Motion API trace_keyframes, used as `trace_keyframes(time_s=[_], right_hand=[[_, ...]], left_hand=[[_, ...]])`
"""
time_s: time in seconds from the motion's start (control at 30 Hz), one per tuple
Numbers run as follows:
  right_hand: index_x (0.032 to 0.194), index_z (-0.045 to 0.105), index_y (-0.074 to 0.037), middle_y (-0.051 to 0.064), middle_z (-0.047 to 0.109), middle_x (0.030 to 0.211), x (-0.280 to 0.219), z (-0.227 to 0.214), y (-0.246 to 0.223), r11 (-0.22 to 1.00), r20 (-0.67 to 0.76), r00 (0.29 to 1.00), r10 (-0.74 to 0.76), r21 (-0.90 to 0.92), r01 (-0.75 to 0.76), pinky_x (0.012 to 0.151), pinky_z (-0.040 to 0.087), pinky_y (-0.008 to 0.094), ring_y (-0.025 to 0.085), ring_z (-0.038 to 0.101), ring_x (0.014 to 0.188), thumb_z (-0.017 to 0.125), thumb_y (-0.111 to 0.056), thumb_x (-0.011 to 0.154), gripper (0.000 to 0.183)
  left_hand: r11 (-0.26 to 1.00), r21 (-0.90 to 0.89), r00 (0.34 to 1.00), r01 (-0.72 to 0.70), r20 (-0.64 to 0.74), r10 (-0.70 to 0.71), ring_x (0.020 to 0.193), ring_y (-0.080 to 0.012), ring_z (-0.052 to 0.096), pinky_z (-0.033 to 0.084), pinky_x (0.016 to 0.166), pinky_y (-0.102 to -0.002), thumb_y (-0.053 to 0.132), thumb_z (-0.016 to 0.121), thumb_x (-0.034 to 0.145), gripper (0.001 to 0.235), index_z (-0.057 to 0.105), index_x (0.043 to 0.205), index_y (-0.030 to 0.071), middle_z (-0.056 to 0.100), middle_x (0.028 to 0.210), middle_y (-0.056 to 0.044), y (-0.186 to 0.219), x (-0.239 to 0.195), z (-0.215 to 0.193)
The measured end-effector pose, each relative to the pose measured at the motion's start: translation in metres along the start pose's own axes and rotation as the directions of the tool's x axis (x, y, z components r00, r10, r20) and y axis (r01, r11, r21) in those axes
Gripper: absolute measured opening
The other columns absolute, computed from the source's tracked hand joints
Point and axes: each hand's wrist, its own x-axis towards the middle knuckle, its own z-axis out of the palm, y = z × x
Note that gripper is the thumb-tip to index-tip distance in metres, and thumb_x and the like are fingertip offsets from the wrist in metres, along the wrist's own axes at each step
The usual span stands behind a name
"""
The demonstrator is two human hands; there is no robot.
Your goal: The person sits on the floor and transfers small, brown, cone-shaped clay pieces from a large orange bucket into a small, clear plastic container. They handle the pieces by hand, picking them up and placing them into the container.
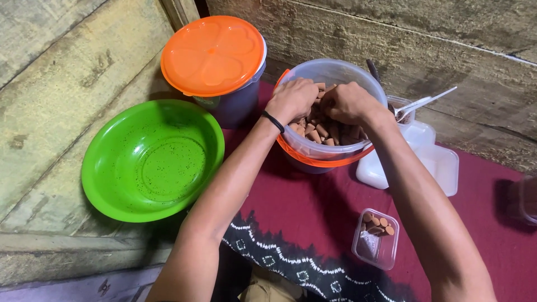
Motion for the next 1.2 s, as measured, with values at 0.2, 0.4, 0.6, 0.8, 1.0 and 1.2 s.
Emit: trace_keyframes(time_s=[0.2,0.4,0.6,0.8,1.0,1.2], right_hand=[[0.105,0.081,-0.027,0.020,0.077,0.094,-0.002,0.000,0.000,0.999,-0.040,0.999,0.012,-0.039,-0.013,0.084,0.061,0.055,0.045,0.073,0.096,0.062,-0.028,0.084,0.028],[0.113,0.079,-0.028,0.017,0.069,0.121,0.018,0.019,0.016,0.992,0.004,0.998,-0.064,-0.105,0.064,0.088,0.060,0.057,0.046,0.072,0.099,0.060,-0.031,0.086,0.033],[0.111,0.081,-0.018,0.020,0.064,0.118,0.008,0.012,0.010,0.985,-0.035,0.992,-0.124,-0.128,0.118,0.083,0.060,0.061,0.051,0.071,0.095,0.065,-0.028,0.083,0.034],[0.105,0.080,-0.012,0.020,0.064,0.117,0.027,0.026,0.033,0.987,-0.029,0.994,-0.104,-0.130,0.099,0.080,0.061,0.061,0.050,0.072,0.092,0.067,-0.025,0.078,0.033],[0.097,0.083,-0.014,0.017,0.065,0.115,0.015,0.019,0.015,0.969,-0.074,0.992,-0.098,-0.233,0.079,0.075,0.062,0.060,0.047,0.074,0.085,0.069,-0.030,0.076,0.030],[0.095,0.082,-0.012,0.012,0.068,0.120,0.006,0.015,0.005,0.929,-0.050,0.994,-0.095,-0.363,0.071,0.082,0.056,0.055,0.042,0.074,0.090,0.070,-0.034,0.076,0.031]], left_hand=[[0.999,0.025,0.999,-0.037,-0.020,0.038,0.123,-0.0344,0.061,0.055,0.100,-0.056,0.006,0.069,0.077,0.033,0.073,0.110,0.011,0.068,0.125,-0.004,-0.007,0.006,0.007],[0.998,-0.045,0.999,0.045,0.021,-0.044,0.121,-0.0362,0.065,0.054,0.101,-0.057,0.008,0.066,0.082,0.027,0.074,0.108,0.011,0.071,0.124,-0.007,0.018,-0.033,-0.029],[0.999,-0.032,1.000,0.009,0.025,-0.008,0.118,-0.0385,0.067,0.055,0.100,-0.056,0.010,0.061,0.086,0.026,0.075,0.108,0.010,0.073,0.122,-0.010,0.052,-0.079,-0.076],[1.000,-0.010,0.999,-0.023,0.044,0.024,0.114,-0.0422,0.068,0.054,0.099,-0.058,0.007,0.060,0.085,0.027,0.074,0.108,0.009,0.074,0.115,-0.014,0.046,-0.071,-0.071],[0.999,0.029,0.999,-0.016,0.039,0.015,0.110,-0.0426,0.070,0.056,0.094,-0.059,0.007,0.062,0.083,0.025,0.077,0.104,0.007,0.076,0.110,-0.015,0.044,-0.062,-0.064],[0.999,0.023,0.998,0.034,0.049,-0.035,0.115,-0.0419,0.068,0.056,0.095,-0.058,0.009,0.070,0.081,0.031,0.075,0.111,0.004,0.075,0.116,-0.014,0.027,-0.039,-0.036]])
